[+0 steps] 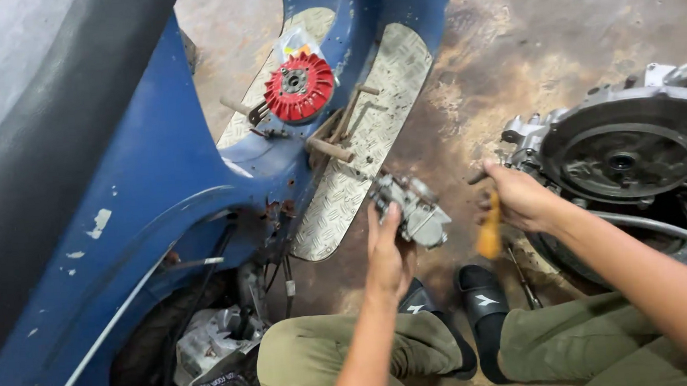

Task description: The person sits on the workshop floor repairing a motorcycle carburetor. They hammer a fitting into the carburetor body, unscrew components with a screwdriver, fit the carburetor onto the engine intake, and repeatedly turn and adjust small carburetor parts by hand while holding the assembly.

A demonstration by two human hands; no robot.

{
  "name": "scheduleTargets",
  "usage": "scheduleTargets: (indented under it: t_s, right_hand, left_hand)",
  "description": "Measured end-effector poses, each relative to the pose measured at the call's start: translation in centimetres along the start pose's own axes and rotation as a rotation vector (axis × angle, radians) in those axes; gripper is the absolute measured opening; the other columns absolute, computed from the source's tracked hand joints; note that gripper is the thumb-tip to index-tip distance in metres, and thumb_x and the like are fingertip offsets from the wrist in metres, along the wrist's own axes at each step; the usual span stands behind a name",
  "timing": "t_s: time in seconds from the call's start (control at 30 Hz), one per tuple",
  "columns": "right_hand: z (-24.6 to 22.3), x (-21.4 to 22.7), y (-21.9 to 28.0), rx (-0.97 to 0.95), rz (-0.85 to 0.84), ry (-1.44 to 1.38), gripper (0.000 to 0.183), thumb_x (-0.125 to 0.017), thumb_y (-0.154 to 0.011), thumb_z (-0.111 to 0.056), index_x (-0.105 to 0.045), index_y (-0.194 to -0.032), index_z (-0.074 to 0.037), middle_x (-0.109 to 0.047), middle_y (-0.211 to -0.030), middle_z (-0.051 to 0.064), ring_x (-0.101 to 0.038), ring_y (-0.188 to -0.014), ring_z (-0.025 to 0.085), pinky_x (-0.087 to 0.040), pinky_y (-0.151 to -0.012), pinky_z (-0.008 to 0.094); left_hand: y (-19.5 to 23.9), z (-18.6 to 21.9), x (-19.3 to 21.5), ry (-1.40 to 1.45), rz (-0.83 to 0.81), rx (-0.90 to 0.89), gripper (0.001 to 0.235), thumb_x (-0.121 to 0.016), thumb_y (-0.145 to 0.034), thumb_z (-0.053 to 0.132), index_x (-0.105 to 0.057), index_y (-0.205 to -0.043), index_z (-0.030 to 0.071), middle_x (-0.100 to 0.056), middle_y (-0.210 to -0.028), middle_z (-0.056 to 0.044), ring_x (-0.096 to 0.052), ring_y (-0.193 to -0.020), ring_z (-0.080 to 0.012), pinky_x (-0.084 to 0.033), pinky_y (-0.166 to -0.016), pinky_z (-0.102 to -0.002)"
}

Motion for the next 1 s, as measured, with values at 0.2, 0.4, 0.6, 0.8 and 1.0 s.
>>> scheduleTargets:
  t_s: [0.2, 0.4, 0.6, 0.8, 1.0]
  right_hand:
    - [-1.6, 1.2, 7.4, 0.196, -0.312, -0.036, 0.059, -0.055, -0.078, 0.010, -0.050, -0.136, -0.001, -0.038, -0.087, 0.006, -0.051, -0.066, 0.021, -0.045, -0.064, 0.033]
    - [3.2, 3.0, 7.5, 0.199, -0.288, -0.139, 0.065, -0.067, -0.075, 0.017, -0.058, -0.139, 0.011, -0.069, -0.124, 0.030, -0.067, -0.112, 0.038, -0.053, -0.095, 0.051]
    - [0.3, 2.8, 9.8, 0.050, -0.251, 0.169, 0.038, -0.056, -0.098, -0.004, -0.071, -0.131, 0.007, -0.079, -0.108, 0.025, -0.073, -0.101, 0.029, -0.054, -0.081, 0.038]
    - [2.0, 2.7, 10.1, 0.420, -0.248, 0.466, 0.043, -0.053, -0.100, -0.015, -0.063, -0.141, -0.006, -0.066, -0.086, 0.007, -0.064, -0.067, 0.015, -0.047, -0.058, 0.029]
    - [-1.0, 2.6, 12.2, 0.727, -0.199, 0.820, 0.080, -0.064, -0.077, 0.000, -0.047, -0.154, -0.004, -0.055, -0.109, 0.014, -0.056, -0.084, 0.022, -0.050, -0.072, 0.033]
  left_hand:
    - [-0.8, 1.7, -2.8, -0.221, -0.094, 0.084, 0.109, -0.075, -0.088, 0.051, -0.006, -0.165, 0.017, -0.014, -0.165, -0.032, -0.028, -0.148, -0.0471, -0.040, -0.108, -0.068]
    - [-2.8, -1.8, 0.5, -0.351, -0.132, -0.091, 0.097, -0.080, -0.087, 0.038, -0.026, -0.164, 0.017, -0.026, -0.164, -0.025, -0.031, -0.149, -0.0423, -0.035, -0.115, -0.062]
    - [-4.6, -4.0, 5.3, -0.089, -0.227, 0.007, 0.041, -0.068, -0.095, 0.011, -0.053, -0.132, 0.001, -0.064, -0.117, -0.014, -0.066, -0.097, -0.0245, -0.056, -0.083, -0.037]
    - [-5.6, -5.7, 6.3, -0.060, -0.067, 0.108, 0.048, -0.068, -0.096, 0.035, -0.055, -0.130, 0.004, -0.067, -0.109, -0.013, -0.070, -0.083, -0.0221, -0.062, -0.067, -0.035]
    - [-5.6, -6.0, 6.9, -0.053, -0.054, 0.135, 0.044, -0.065, -0.098, 0.030, -0.056, -0.133, 0.006, -0.068, -0.109, -0.012, -0.068, -0.082, -0.0196, -0.059, -0.062, -0.032]
Point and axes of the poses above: each hand's wrist, its own y-axis away from the middle knuckle, its own x-axis out of the back of the hand, z = x × y, the point moved 3 cm from there along -y, towards the middle knuckle
